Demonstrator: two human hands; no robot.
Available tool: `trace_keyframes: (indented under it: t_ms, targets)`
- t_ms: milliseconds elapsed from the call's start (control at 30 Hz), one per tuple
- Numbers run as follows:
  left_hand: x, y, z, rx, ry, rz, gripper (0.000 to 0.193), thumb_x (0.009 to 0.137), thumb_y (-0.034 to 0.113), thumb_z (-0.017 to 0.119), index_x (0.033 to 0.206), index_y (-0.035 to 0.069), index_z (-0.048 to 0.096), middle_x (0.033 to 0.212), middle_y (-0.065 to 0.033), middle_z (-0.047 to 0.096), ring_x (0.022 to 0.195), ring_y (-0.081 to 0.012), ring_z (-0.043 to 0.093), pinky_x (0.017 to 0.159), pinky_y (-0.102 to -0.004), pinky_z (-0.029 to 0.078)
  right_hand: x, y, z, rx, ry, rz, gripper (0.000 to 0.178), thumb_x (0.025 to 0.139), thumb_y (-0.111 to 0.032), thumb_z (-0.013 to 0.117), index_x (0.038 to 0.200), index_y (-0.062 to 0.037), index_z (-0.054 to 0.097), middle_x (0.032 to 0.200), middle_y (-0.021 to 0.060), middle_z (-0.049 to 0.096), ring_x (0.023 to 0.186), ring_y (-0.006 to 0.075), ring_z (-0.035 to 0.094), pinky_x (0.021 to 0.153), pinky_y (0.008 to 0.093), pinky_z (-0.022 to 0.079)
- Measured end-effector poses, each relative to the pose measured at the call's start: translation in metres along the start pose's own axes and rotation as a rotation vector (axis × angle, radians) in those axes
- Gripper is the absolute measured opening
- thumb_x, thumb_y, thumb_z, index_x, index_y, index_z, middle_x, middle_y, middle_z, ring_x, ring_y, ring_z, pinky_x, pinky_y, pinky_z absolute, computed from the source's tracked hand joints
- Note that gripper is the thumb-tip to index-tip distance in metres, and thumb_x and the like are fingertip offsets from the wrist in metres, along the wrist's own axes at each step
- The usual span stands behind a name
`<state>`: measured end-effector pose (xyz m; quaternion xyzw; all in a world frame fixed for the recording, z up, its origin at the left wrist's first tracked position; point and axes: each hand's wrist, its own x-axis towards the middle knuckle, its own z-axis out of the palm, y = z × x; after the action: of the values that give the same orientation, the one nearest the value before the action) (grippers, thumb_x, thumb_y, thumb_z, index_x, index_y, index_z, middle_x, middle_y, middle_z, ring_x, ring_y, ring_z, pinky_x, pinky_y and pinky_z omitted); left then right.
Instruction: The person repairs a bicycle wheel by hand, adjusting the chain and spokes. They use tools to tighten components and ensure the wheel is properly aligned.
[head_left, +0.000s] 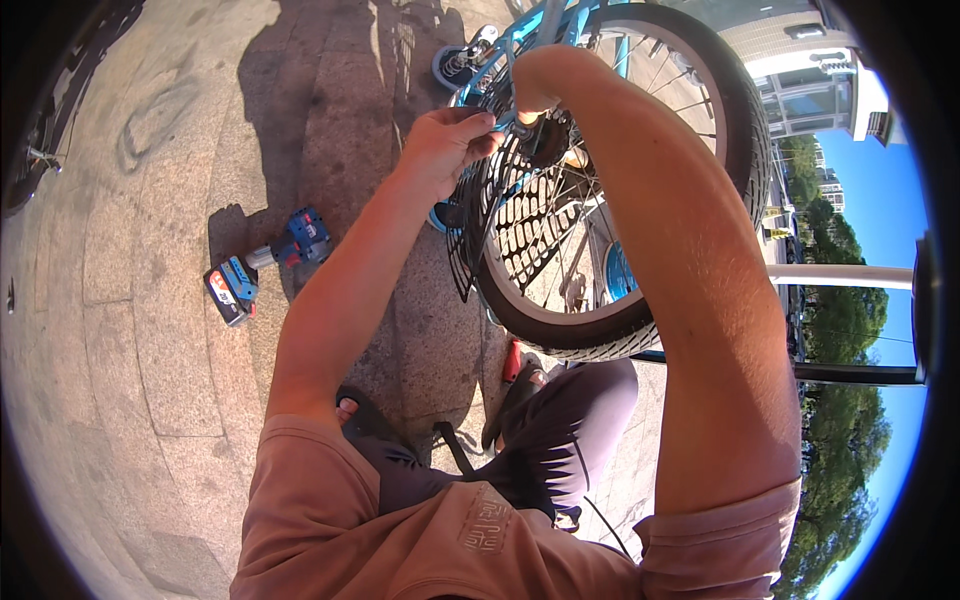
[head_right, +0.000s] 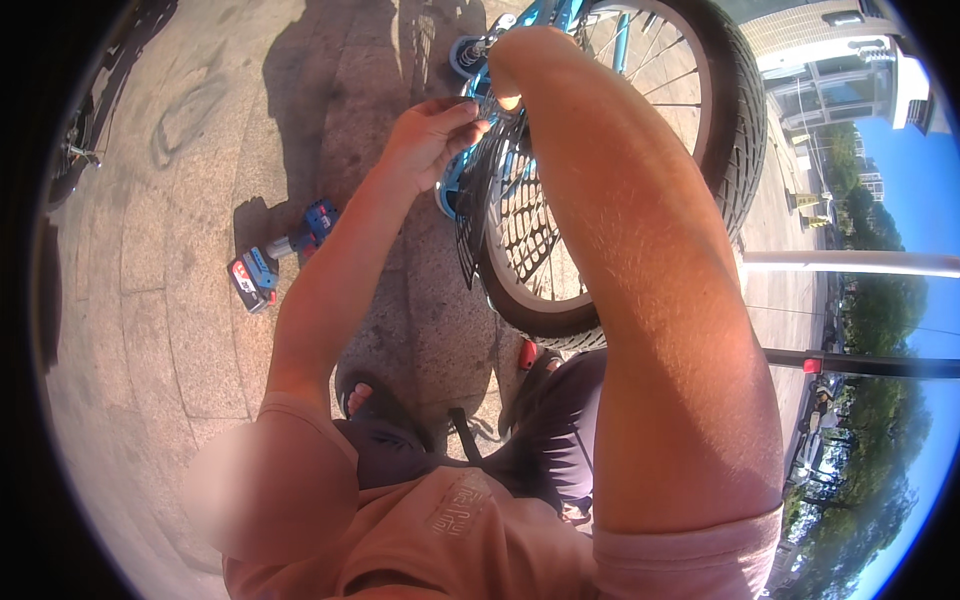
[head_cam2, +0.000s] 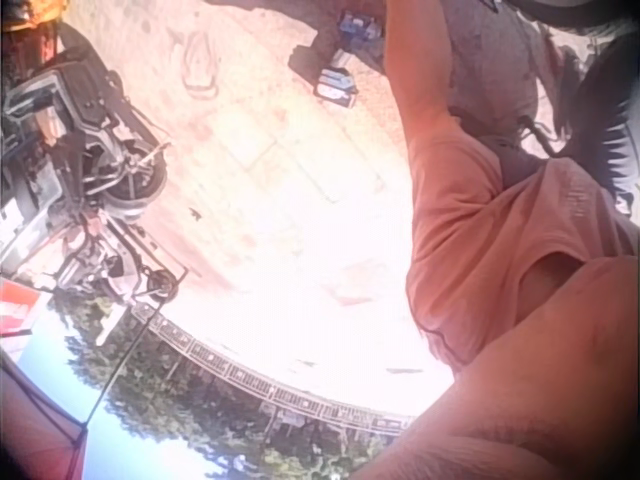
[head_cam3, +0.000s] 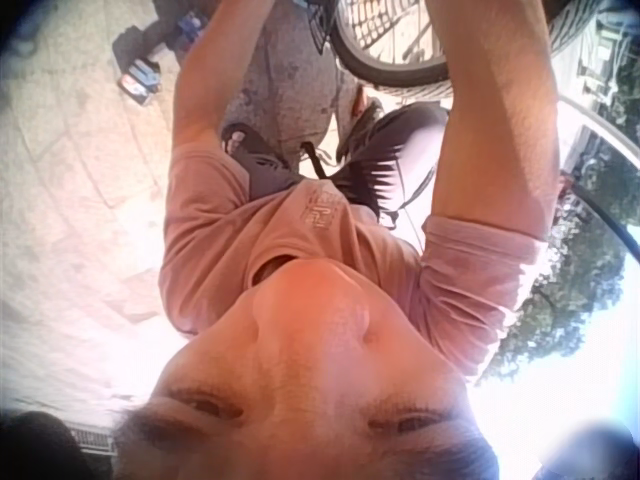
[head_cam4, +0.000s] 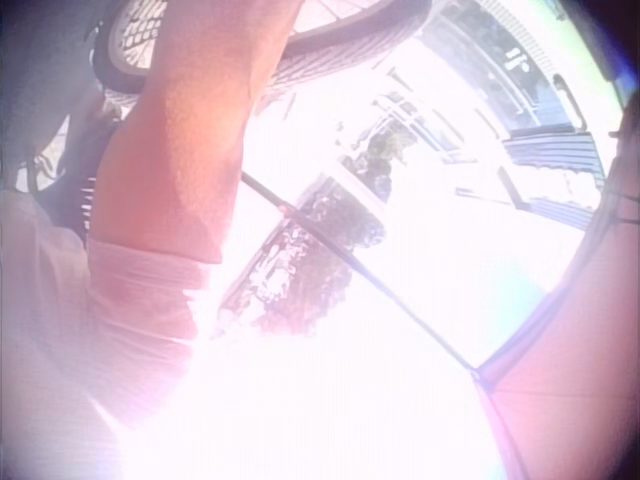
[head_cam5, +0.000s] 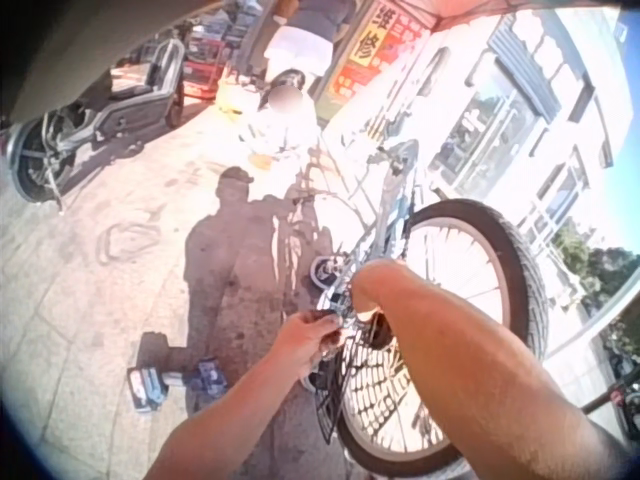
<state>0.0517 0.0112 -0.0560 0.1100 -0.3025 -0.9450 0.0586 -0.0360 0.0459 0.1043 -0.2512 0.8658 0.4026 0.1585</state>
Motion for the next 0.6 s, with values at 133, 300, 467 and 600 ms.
trace_keyframes:
  t_ms: [133,300,467,600]
  targets:
    - [-0.001,-0.001,0.003,0.058,-0.024,0.021,0.026,0.089,0.008,0.068,0.107,-0.008,0.059,0.09,-0.0095,0.065,0.077,-0.0153,0.063,0.069,-0.0241,0.053,0.002,0.001,0.001,0.001,-0.002,-0.013,0.033,0.071,-0.02,0.074,0.103,-0.0111,0.074,0.101,0.0107,0.07,0.096,0.0283,0.069,0.081,0.0401,0.054]
    - [0.005,-0.006,0.009,0.133,-0.066,0.094,0.021,0.087,0.007,0.069,0.101,-0.008,0.065,0.082,-0.006,0.063,0.07,-0.0104,0.055,0.062,-0.0221,0.044,0.003,0.004,0.005,-0.004,0.054,-0.065,0.025,0.073,-0.021,0.072,0.091,-0.0033,0.072,0.085,0.0121,0.068,0.076,0.0263,0.067,0.067,0.0384,0.053]
    - [0.009,-0.01,0.012,0.125,-0.111,0.146,0.027,0.085,0.006,0.069,0.106,-0.009,0.065,0.08,-0.0035,0.062,0.068,-0.009,0.053,0.063,-0.0223,0.043,0.002,0.005,0.005,-0.01,0.076,-0.084,0.025,0.072,-0.019,0.072,0.091,-0.0028,0.073,0.085,0.0127,0.068,0.076,0.027,0.066,0.066,0.0389,0.053]
    - [0.007,-0.007,0.011,0.203,-0.12,0.171,0.024,0.084,0.003,0.068,0.105,-0.008,0.066,0.084,-0.0048,0.065,0.068,-0.0085,0.054,0.064,-0.0224,0.044,0.005,0.003,0.003,-0.011,0.022,-0.059,0.037,0.066,-0.013,0.073,0.103,-0.0109,0.074,0.103,0.012,0.07,0.097,0.0295,0.068,0.08,0.0412,0.055]
